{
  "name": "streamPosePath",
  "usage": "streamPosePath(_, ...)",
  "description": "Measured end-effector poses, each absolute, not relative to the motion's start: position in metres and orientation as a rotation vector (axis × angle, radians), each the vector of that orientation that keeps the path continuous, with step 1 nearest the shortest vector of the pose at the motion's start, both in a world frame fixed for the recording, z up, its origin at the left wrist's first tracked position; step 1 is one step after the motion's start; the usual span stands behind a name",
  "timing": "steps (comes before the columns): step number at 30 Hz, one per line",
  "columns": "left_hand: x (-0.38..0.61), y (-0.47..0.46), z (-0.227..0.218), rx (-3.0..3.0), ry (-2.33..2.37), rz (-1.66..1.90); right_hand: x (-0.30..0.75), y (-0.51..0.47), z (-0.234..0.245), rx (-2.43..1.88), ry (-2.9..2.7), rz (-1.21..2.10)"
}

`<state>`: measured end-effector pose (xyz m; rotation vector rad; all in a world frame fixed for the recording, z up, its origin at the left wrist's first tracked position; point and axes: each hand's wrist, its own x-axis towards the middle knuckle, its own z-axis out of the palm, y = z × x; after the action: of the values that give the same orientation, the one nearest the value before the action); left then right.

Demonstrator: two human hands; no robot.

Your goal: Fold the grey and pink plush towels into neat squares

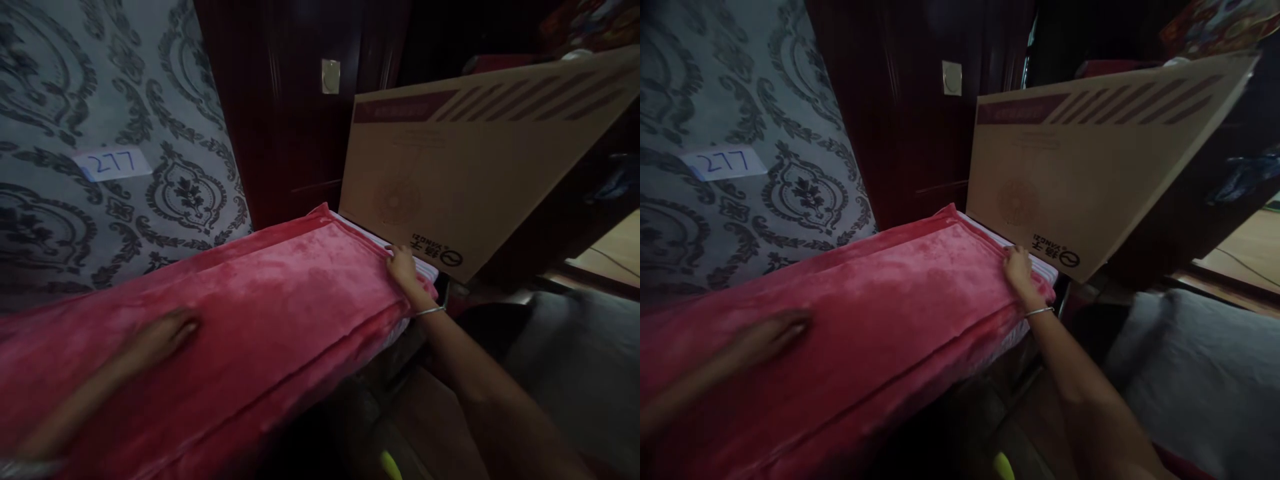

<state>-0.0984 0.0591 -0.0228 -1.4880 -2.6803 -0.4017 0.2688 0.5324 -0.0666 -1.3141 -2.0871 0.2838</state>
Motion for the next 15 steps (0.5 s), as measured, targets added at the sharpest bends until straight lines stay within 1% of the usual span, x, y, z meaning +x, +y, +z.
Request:
streamPosePath(2,-0.115,0.099,-0.019,-1.532,-2.686,-0.301,0.235,0.543,-0.058,-1.234,-2.171,0.307)
streamPosePath(6,-0.142,0.154,-0.017,-1.359,-2.729,-0.092,0.17,0.575,-0.048,-1.189,-2.259,0.373)
streamPosePath(9,-0.157,0.174,-0.021,-1.291,-2.756,0.004,0.132,0.599,-0.046,-1.199,-2.31,0.423)
streamPosePath(15,-0.173,0.19,-0.033,-1.208,-2.777,0.078,0.079,0.634,-0.054,-1.275,-2.325,0.482)
